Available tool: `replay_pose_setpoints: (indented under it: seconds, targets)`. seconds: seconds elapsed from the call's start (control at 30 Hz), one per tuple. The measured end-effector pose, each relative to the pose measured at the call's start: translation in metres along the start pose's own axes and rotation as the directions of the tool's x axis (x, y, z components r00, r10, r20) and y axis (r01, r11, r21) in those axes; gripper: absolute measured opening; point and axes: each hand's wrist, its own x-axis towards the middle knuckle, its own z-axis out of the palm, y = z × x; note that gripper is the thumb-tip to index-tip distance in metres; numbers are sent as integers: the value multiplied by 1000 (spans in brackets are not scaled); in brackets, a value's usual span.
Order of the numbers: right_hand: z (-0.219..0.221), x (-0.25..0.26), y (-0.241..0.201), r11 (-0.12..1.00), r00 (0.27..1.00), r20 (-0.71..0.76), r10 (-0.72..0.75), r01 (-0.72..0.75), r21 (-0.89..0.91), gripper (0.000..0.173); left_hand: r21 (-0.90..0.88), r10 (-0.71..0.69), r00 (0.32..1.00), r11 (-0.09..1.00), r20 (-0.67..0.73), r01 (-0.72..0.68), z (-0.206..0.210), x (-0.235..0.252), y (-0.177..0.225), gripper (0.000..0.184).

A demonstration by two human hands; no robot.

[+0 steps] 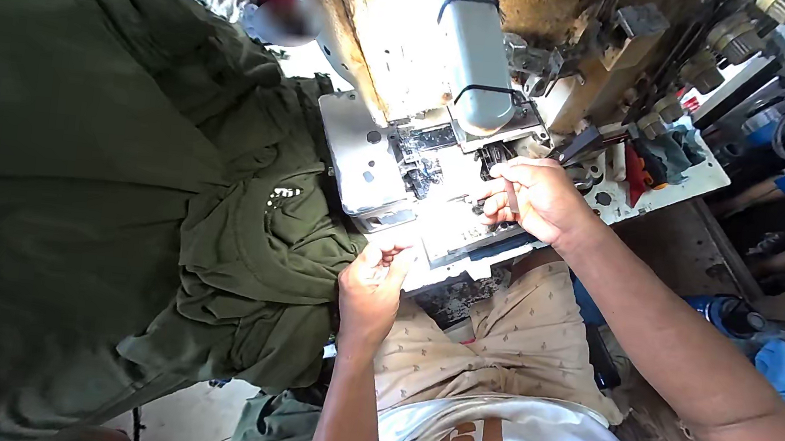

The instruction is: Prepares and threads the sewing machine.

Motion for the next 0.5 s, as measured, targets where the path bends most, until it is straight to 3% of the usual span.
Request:
replay_pose_setpoints:
  seconds: [0.5]
  targets:
    - [2,-1,0,1000,1000,-2,-13,13,-27,21,15,3,1000,1000,19,-3,-1,-1,2,15]
